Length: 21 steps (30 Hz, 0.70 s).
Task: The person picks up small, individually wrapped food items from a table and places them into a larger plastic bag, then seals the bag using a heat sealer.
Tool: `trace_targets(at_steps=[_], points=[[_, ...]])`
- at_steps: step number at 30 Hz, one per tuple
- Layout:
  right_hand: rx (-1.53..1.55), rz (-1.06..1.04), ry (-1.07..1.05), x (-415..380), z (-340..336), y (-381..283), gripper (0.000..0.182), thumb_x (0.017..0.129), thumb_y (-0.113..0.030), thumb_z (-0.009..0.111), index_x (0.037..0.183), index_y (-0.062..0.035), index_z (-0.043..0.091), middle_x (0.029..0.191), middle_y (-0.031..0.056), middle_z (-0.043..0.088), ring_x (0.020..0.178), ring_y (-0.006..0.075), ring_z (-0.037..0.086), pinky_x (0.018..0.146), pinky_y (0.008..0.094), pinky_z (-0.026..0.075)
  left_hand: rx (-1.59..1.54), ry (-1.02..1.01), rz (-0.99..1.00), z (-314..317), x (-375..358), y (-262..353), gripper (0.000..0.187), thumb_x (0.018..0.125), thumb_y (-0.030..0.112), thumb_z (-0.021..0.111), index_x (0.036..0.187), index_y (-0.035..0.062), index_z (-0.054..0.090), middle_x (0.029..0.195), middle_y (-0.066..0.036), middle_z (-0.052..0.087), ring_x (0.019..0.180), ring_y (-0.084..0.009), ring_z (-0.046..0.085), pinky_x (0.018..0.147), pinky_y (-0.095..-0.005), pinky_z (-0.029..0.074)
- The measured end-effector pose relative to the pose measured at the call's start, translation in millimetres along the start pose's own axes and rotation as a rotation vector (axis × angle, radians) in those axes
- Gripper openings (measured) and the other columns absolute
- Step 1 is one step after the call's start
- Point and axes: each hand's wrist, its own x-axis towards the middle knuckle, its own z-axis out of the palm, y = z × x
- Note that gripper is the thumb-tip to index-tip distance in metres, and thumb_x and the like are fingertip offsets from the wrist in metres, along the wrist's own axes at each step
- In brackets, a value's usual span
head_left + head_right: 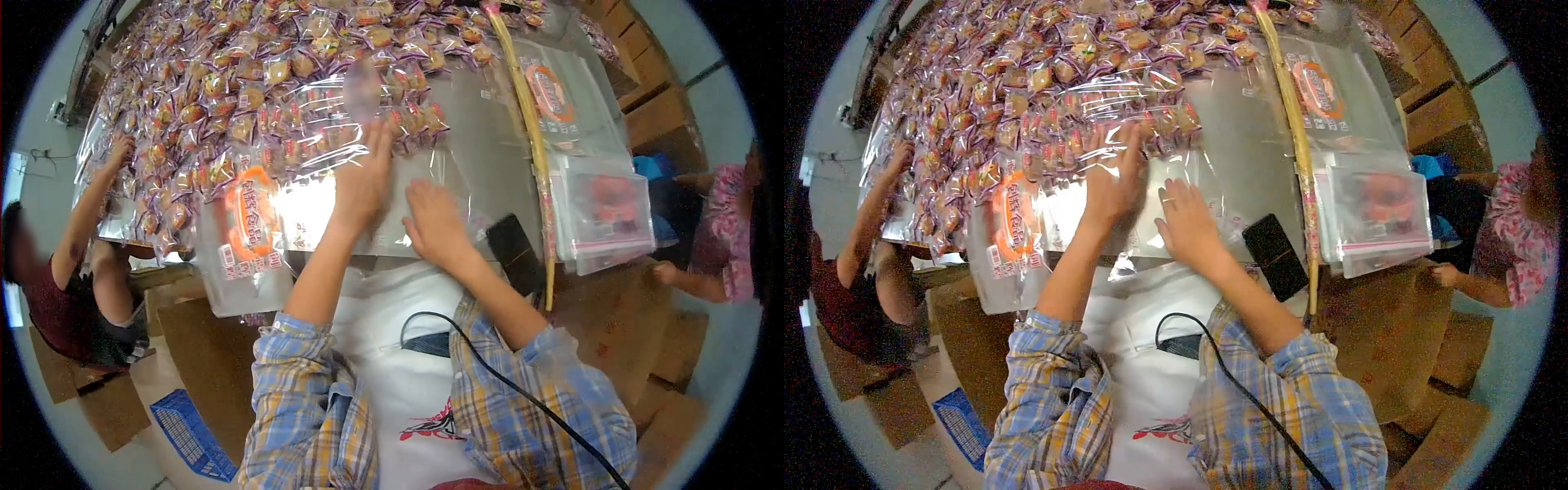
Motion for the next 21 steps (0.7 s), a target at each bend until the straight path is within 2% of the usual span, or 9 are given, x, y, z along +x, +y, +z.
trace_targets(at_steps=[3,6,10,14,15,18,19,20,21], points=[[0.013,-0.006,-0.062,-2,2,-3,0.040,0.096,-0.026,0.062,0.121,0.0057,0.065,0.138,0.0290,0.059,0.141,0.0446,0.045,0.121,0.0572,0.031,-0.157,-0.039,-0.072,20,23,37,0.061,0.091,0.015,0.064,0.150,0.0075,0.052,0.150,-0.017,0.058,0.140,-0.0388,0.051,0.120,-0.0621,0.029],[-0.049,-0.017,-0.105,-10,2,-9,0.055,0.096,-0.025,0.062,0.138,0.0087,0.055,0.149,0.0294,0.050,0.143,0.0456,0.043,0.120,0.0552,0.031,-0.142,-0.043,-0.090,34,38,43,0.057,0.092,0.010,0.060,0.148,0.0099,0.055,0.148,-0.015,0.059,0.141,-0.0344,0.052,0.117,-0.0580,0.034],[0.012,0.012,-0.050,-19,4,-11,0.056,0.096,-0.026,0.062,0.140,0.0082,0.055,0.149,0.0274,0.051,0.144,0.0438,0.043,0.121,0.0543,0.030,-0.019,-0.006,-0.032,37,33,36,0.053,0.093,0.009,0.058,0.146,0.0112,0.057,0.149,-0.010,0.060,0.138,-0.0319,0.054,0.115,-0.0551,0.036],[0.022,0.025,-0.048,-16,-5,-16,0.057,0.097,-0.025,0.061,0.141,0.0084,0.054,0.149,0.0267,0.052,0.144,0.0431,0.042,0.122,0.0540,0.029,-0.064,0.072,-0.094,50,31,31,0.048,0.094,0.009,0.057,0.140,0.0173,0.063,0.145,-0.003,0.064,0.128,-0.0276,0.063,0.114,-0.0650,0.030],[0.044,0.030,-0.062,-17,-7,-15,0.057,0.097,-0.024,0.061,0.143,0.0095,0.052,0.150,0.0276,0.050,0.144,0.0437,0.042,0.122,0.0538,0.028,0.000,-0.011,-0.083,54,32,31,0.054,0.089,0.011,0.061,0.142,0.0077,0.059,0.150,-0.009,0.058,0.139,-0.0329,0.054,0.112,-0.0578,0.041],[0.039,0.023,-0.052,-21,2,-11,0.057,0.096,-0.024,0.061,0.141,0.0092,0.053,0.150,0.0275,0.050,0.145,0.0431,0.041,0.122,0.0541,0.028,0.035,0.023,-0.049,62,33,38,0.054,0.087,0.009,0.062,0.141,0.0072,0.059,0.149,-0.011,0.058,0.138,-0.0330,0.056,0.102,-0.0498,0.053],[0.045,0.033,-0.057,-18,1,-13,0.056,0.095,-0.024,0.061,0.141,0.0091,0.054,0.149,0.0276,0.051,0.145,0.0429,0.041,0.122,0.0544,0.028,-0.002,0.076,0.008,53,37,40,0.053,0.086,0.008,0.062,0.139,0.0068,0.060,0.147,-0.014,0.059,0.136,-0.0344,0.056,0.093,-0.0410,0.059],[0.050,0.043,-0.065,-18,-1,-16,0.056,0.095,-0.024,0.061,0.140,0.0090,0.054,0.149,0.0277,0.051,0.145,0.0428,0.041,0.122,0.0547,0.027,-0.068,0.026,-0.030,42,35,47,0.053,0.086,0.010,0.063,0.139,0.0125,0.062,0.146,-0.012,0.059,0.135,-0.0342,0.057,0.101,-0.0519,0.054],[0.053,0.055,-0.072,-17,-3,-18,0.055,0.095,-0.024,0.061,0.139,0.0089,0.055,0.148,0.0278,0.051,0.145,0.0426,0.041,0.122,0.0551,0.027,-0.097,-0.004,0.004,35,33,47,0.057,0.088,0.014,0.066,0.144,0.0156,0.058,0.147,-0.014,0.059,0.133,-0.0370,0.058,0.100,-0.0511,0.054]])
